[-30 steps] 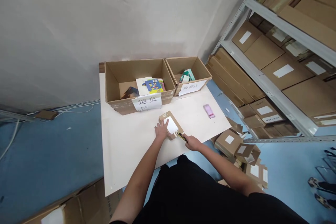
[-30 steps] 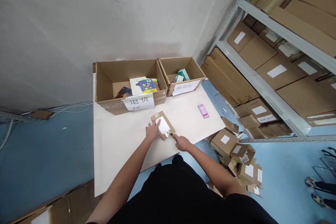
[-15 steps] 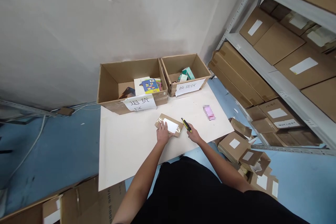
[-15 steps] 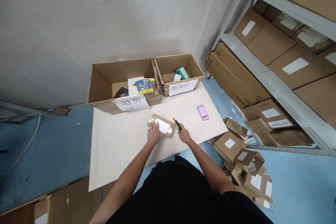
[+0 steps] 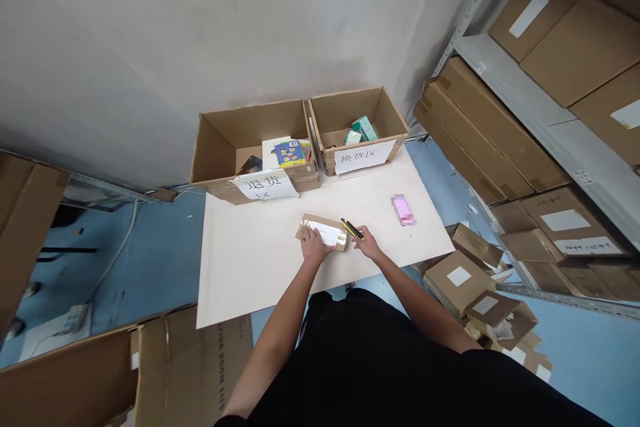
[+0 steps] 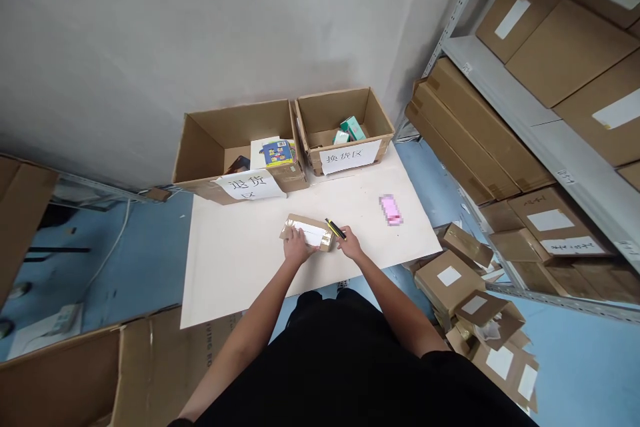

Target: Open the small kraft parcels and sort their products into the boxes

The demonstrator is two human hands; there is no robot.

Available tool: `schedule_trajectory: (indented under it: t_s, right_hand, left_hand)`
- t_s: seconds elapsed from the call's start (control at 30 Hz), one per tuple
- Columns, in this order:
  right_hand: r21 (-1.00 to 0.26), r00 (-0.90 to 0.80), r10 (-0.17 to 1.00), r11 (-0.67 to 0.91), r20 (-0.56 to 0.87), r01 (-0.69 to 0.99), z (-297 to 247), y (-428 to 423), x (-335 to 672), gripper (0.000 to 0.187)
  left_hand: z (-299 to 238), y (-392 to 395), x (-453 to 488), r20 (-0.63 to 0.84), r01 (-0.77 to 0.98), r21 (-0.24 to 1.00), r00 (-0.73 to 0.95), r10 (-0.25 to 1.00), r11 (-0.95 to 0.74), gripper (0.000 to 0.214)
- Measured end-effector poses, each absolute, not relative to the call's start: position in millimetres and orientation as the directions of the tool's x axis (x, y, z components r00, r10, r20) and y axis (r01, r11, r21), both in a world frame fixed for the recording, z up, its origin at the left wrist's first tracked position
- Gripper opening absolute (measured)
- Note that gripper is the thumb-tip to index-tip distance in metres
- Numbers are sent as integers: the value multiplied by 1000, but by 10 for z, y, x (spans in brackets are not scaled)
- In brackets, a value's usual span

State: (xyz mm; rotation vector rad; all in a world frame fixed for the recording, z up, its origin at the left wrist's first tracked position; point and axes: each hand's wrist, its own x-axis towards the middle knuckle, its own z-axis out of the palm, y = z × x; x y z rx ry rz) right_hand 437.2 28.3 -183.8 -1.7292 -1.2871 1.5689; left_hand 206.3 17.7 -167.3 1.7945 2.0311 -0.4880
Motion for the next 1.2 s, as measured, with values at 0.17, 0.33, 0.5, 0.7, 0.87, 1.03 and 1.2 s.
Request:
schedule_trajectory:
  t_s: [0.17, 0.33, 0.5, 0.7, 0.87, 1.03, 1.2]
  right_hand:
    - [-809, -94, 831, -499, -548, 310, -1810, 274, 4409, 44]
    - [-827, -84, 834, -520, -546, 215, -1834, 162, 4545, 56]
    - [-843, -127, 851, -464, -509, 272, -1870, 110, 4633, 54]
    - [-840, -151, 864, -404, -481, 363, -1810, 70, 4557, 49]
    - [-827, -181, 840, -422, -511, 371, -1801, -169, 4609, 46]
    - [-818, -245, 801, -447, -546, 362, -1882, -366, 4837, 44]
    - [-824, -64, 842, -506, -536, 255, -1991, -246, 4633, 62]
  left_hand:
    - [-1724, -108, 2357, -453, 981, -53, -190, 871, 187, 109]
    - [-1749, -195, 2513, -449, 952, -110, -304, 840, 286, 107]
    - [-1708, -112, 2499, -436, 961, -143, -274, 857, 235, 97]
    - [-1688, -130, 2463, -414, 962, -174, -265, 871, 210, 94]
    - [-1664, -144, 2486, -429, 962, -183, -263, 864, 202, 94]
    - [-1571, -87, 2436, -463, 967, -142, -254, 849, 212, 95]
    - [-1456, 124, 2102, -447, 990, -48, -140, 884, 132, 90]
